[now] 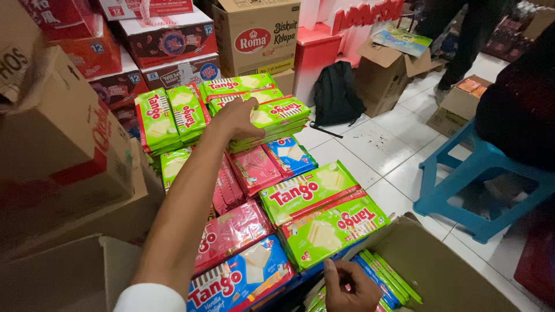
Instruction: The person packs small snack packets into a cardboard box. They pick up stacks of green, pink, and blue packets from a nearby pile and place them neatly into the box, arranging them in rows.
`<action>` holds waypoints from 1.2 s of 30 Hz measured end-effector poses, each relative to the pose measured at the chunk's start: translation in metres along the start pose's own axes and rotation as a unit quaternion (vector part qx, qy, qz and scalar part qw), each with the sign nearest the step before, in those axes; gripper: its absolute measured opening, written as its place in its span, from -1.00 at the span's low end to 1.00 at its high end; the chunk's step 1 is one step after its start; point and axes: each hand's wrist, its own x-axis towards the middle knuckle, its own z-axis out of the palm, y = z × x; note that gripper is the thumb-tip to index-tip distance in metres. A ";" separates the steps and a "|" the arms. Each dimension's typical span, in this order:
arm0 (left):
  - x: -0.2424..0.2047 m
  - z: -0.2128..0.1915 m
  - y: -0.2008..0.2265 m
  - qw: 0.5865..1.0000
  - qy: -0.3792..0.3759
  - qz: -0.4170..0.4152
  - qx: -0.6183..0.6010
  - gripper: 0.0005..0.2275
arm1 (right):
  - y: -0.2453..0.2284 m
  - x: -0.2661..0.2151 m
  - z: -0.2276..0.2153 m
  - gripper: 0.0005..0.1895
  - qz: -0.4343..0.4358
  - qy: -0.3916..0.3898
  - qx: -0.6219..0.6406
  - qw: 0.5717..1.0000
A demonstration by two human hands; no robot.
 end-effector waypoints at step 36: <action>-0.291 0.392 0.134 0.926 -0.220 0.296 -0.075 -0.46 | 0.241 0.038 -0.302 -0.55 0.210 0.018 0.074 0.975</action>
